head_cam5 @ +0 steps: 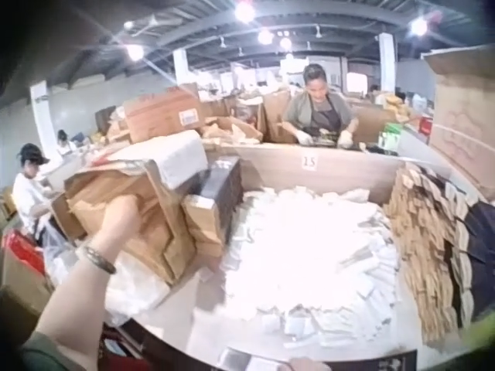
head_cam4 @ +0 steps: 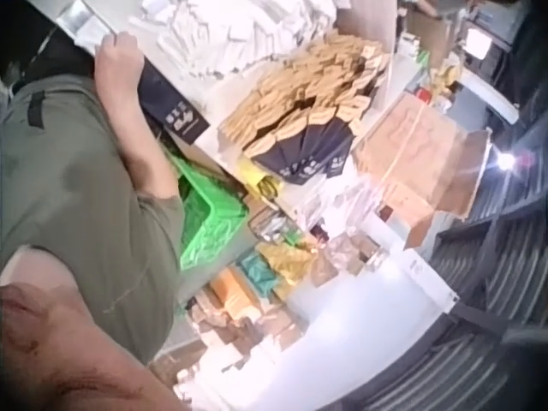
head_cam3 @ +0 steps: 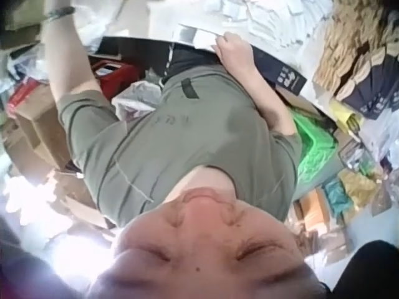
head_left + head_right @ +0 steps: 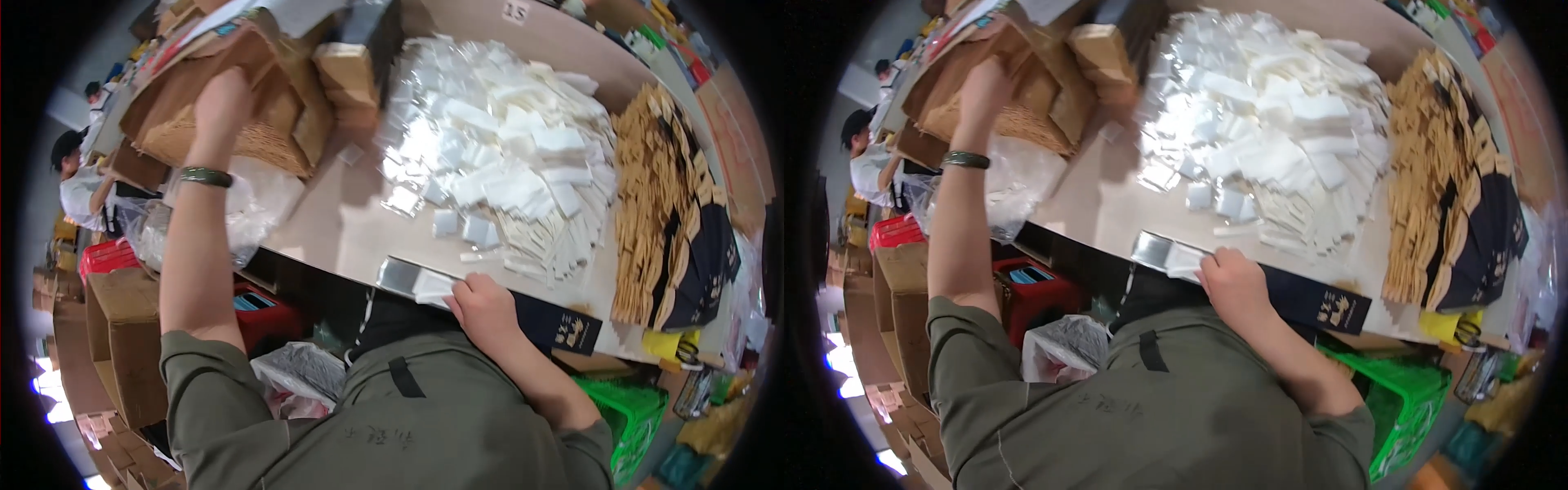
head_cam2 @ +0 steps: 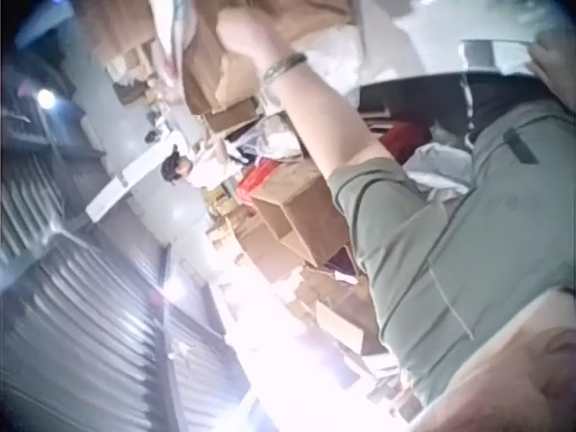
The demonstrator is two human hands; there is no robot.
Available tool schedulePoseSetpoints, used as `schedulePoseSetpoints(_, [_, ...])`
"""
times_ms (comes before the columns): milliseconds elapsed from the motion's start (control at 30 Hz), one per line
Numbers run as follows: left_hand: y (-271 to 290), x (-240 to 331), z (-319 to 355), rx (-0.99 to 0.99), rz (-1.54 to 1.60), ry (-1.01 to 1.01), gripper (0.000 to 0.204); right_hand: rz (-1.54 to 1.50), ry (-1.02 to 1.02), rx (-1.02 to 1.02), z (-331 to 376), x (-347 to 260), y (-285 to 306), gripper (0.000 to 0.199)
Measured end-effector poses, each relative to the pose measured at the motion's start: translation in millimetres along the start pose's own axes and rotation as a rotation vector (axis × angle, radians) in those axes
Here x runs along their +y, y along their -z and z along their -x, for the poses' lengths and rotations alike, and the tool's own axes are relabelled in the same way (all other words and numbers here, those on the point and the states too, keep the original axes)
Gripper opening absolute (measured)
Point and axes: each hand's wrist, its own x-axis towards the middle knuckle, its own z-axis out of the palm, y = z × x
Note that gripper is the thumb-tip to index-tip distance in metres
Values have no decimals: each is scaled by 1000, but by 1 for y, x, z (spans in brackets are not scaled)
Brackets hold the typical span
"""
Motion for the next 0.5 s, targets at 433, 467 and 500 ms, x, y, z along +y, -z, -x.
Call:
schedulePoseSetpoints(433, [-10, 89, 272, -691, 1358, 86, 9, -162, -2, -2, 46, 43, 25, 34])
schedulePoseSetpoints(467, [-8, 92, 267, -806, 1319, 81, 7, -159, -8, -36, 49, 45, 24, 34])
schedulePoseSetpoints(500, [-6, 94, 261, -918, 1277, 74, 5, -166, 0, -39, 51, 46, 25, 34])
